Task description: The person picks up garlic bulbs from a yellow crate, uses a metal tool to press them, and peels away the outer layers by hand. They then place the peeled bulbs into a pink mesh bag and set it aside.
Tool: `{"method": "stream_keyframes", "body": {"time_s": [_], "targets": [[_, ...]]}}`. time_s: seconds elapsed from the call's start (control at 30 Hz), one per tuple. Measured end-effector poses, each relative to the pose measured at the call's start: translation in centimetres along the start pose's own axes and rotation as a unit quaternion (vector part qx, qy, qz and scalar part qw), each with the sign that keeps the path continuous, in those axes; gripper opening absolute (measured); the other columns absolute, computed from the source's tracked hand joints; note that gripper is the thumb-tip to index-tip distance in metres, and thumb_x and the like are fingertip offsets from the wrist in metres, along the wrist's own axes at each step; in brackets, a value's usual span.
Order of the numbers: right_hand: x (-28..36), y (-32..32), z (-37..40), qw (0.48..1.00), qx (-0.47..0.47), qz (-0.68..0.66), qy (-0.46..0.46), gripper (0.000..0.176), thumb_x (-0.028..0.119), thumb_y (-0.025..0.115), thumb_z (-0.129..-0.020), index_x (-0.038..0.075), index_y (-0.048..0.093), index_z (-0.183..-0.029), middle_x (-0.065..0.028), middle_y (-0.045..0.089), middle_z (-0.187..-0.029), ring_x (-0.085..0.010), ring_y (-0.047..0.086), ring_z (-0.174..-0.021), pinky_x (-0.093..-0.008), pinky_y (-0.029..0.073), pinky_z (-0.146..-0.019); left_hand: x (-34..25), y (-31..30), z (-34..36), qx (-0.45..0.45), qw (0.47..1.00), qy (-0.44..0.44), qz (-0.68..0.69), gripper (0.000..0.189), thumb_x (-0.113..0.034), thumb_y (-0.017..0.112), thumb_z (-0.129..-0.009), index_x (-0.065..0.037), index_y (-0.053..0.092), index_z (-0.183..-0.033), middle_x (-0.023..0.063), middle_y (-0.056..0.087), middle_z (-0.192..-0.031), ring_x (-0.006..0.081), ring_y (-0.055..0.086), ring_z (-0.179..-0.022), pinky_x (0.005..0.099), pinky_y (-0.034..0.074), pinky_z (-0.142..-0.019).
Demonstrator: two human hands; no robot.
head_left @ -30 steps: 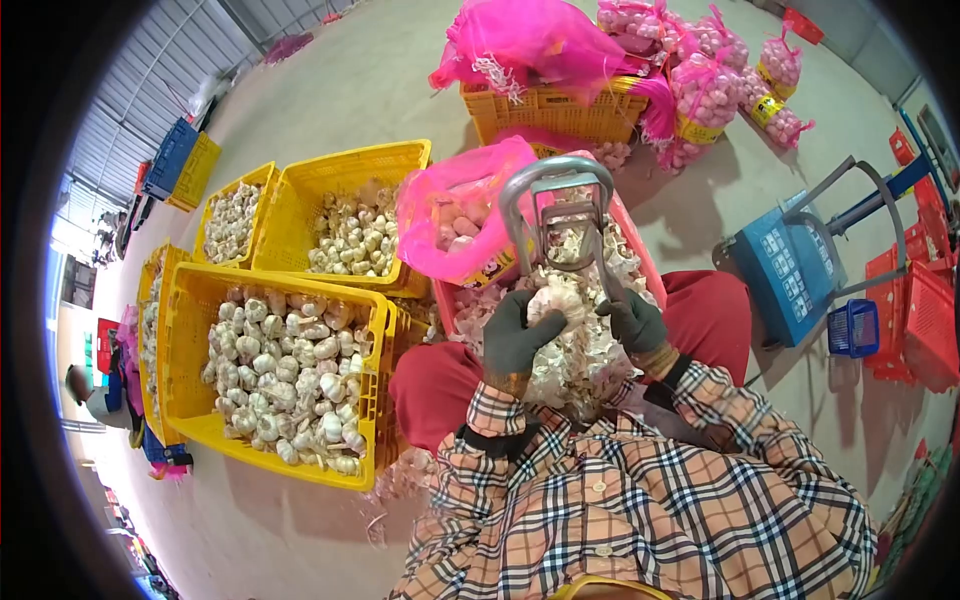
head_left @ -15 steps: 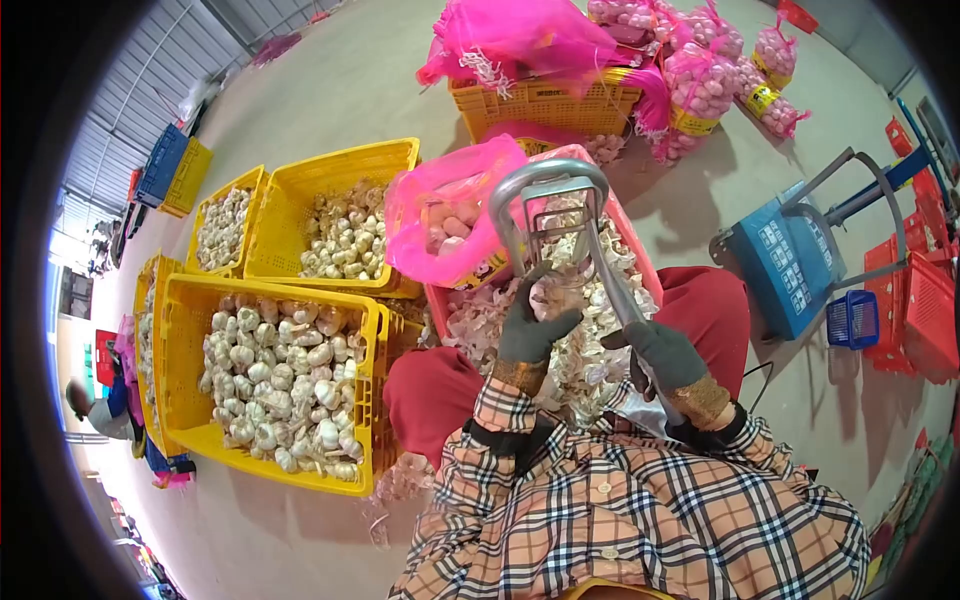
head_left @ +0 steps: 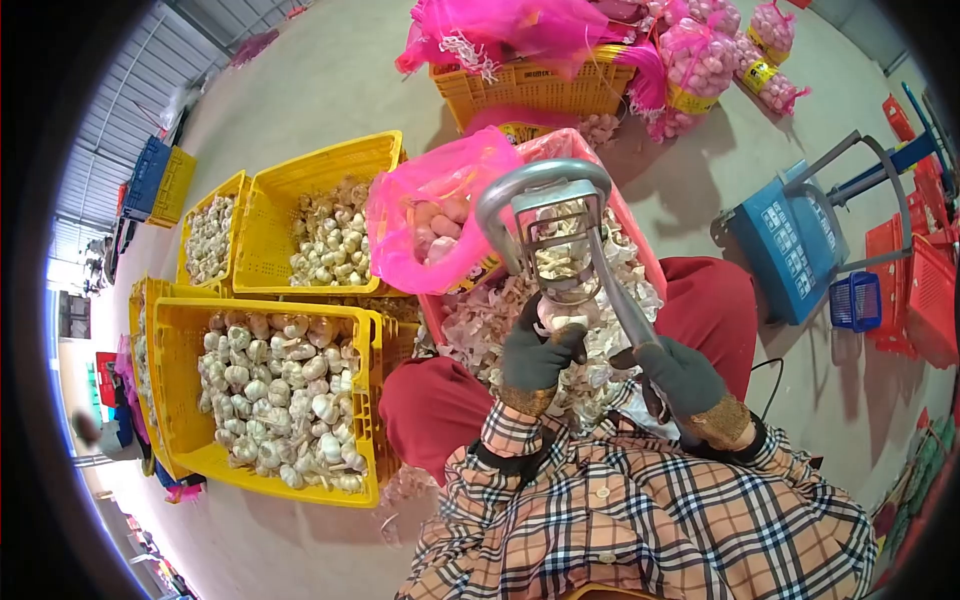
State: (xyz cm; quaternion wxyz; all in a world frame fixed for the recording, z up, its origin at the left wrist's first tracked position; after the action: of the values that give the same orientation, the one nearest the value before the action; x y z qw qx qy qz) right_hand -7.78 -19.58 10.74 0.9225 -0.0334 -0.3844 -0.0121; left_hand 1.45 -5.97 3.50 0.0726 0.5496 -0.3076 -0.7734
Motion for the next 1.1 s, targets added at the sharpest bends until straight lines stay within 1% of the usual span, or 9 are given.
{"method": "stream_keyframes", "body": {"time_s": [0.23, 0.33, 0.4, 0.53, 0.6, 0.9, 1.0, 1.03, 1.1], "targets": [[0.0, -0.9, 0.4, 0.995, -0.042, 0.088, -0.009, 0.046, 0.046, 0.05, -0.086, 0.002, 0.057, -0.095, -0.0043, 0.053, -0.06, -0.0116, 0.052, -0.05, -0.0291, 0.042, -0.048, 2.6, -1.5, -0.1, -0.08, 0.993, -0.084, 0.01, 0.057, 0.007, 0.048, -0.084, -0.02, 0.032, -0.132, 0.0155, 0.057, -0.079, 0.0104, 0.048, -0.052, 0.0219, 0.038, -0.044], [-0.5, -1.2, 0.0, 0.985, -0.085, 0.143, -0.041, 0.047, 0.05, 0.051, -0.084, 0.004, 0.057, -0.096, -0.0066, 0.055, -0.061, -0.0167, 0.056, -0.053, -0.0322, 0.044, -0.05, 1.0, -0.3, -0.1, 0.0, 0.994, 0.034, -0.109, 0.054, 0.005, 0.049, -0.084, -0.018, 0.034, -0.13, 0.0148, 0.057, -0.078, 0.0103, 0.048, -0.052, 0.0234, 0.038, -0.043], [-0.1, -1.6, -0.1, 0.956, -0.159, 0.227, -0.097, 0.043, 0.049, 0.054, -0.083, 0.009, 0.058, -0.096, -0.0078, 0.055, -0.061, -0.0216, 0.057, -0.053, -0.0328, 0.044, -0.05, -0.1, 0.6, 0.4, -0.112, 0.986, -0.113, -0.042, 0.05, 0.002, 0.051, -0.084, -0.013, 0.035, -0.129, 0.0137, 0.057, -0.076, 0.0113, 0.049, -0.051, 0.0238, 0.038, -0.044], [0.1, -1.5, -0.3, 0.914, -0.198, 0.292, -0.201, 0.038, 0.046, 0.055, -0.083, 0.01, 0.058, -0.097, -0.008, 0.055, -0.059, -0.0249, 0.056, -0.051, -0.0342, 0.044, -0.047, 0.6, 0.6, 0.0, -0.07, 0.987, -0.084, 0.117, 0.047, -0.001, 0.056, -0.082, -0.008, 0.037, -0.125, 0.0102, 0.057, -0.07, 0.0125, 0.052, -0.052, 0.0234, 0.038, -0.044], [1.0, -0.9, 0.0, 0.877, -0.199, 0.316, -0.301, 0.035, 0.042, 0.055, -0.084, 0.01, 0.058, -0.094, -0.0085, 0.054, -0.057, -0.0266, 0.056, -0.049, -0.036, 0.043, -0.044, -0.7, 1.0, 0.2, -0.068, 0.994, -0.09, -0.014, 0.04, -0.004, 0.056, -0.08, 0.001, 0.042, -0.117, 0.0081, 0.057, -0.075, 0.0153, 0.054, -0.054, 0.0256, 0.043, -0.048], [-1.7, -1.8, -8.5, 0.864, -0.222, 0.252, -0.377, 0.041, 0.048, 0.053, -0.082, 0.008, 0.057, -0.09, -0.0163, 0.057, -0.07, -0.0329, 0.057, -0.061, -0.0406, 0.044, -0.054, 1.4, -1.0, -0.5, -0.078, 0.989, -0.104, -0.072, 0.044, -0.014, 0.062, -0.08, 0.0, 0.043, -0.117, 0.0094, 0.06, -0.079, 0.015, 0.056, -0.058, 0.0239, 0.044, -0.051], [0.4, -1.8, -6.3, 0.826, -0.253, 0.355, -0.358, 0.047, 0.051, 0.053, -0.08, 0.005, 0.056, -0.089, -0.0169, 0.057, -0.077, -0.0326, 0.057, -0.07, -0.0418, 0.044, -0.062, -1.0, -0.3, 0.8, -0.053, 0.995, 0.053, -0.072, 0.052, -0.018, 0.065, -0.079, 0.0, 0.04, -0.121, 0.0085, 0.06, -0.088, 0.0147, 0.058, -0.065, 0.0229, 0.045, -0.053], [2.0, -1.4, -3.3, 0.734, -0.314, 0.413, -0.438, 0.049, 0.049, 0.056, -0.079, 0.002, 0.054, -0.091, -0.0172, 0.056, -0.082, -0.032, 0.056, -0.075, -0.0427, 0.044, -0.065, -1.4, -0.7, 1.7, -0.055, 0.99, 0.095, -0.092, 0.059, -0.025, 0.068, -0.077, 0.0, 0.039, -0.123, 0.0083, 0.057, -0.1, 0.016, 0.058, -0.081, 0.0254, 0.048, -0.066], [3.2, -0.2, 0.7, 0.753, -0.296, 0.375, -0.453, 0.045, 0.044, 0.057, -0.08, 0.001, 0.053, -0.095, -0.0161, 0.055, -0.086, -0.0311, 0.055, -0.075, -0.0394, 0.044, -0.065, -2.5, -0.6, 3.6, -0.034, 0.98, 0.138, -0.142, 0.059, -0.023, 0.066, -0.079, -0.002, 0.036, -0.125, 0.0087, 0.055, -0.105, 0.0171, 0.055, -0.089, 0.0277, 0.046, -0.075]]}}
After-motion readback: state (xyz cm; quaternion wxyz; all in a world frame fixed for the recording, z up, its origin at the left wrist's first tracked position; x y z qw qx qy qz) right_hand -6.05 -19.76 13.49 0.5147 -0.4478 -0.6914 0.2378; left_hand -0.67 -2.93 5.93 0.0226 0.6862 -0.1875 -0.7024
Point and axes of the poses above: each hand's wrist, its own z-axis away from the middle knuckle, its own y-axis out of the palm, x = y × z, the point moved 8 cm from there along -z, towards the middle knuckle
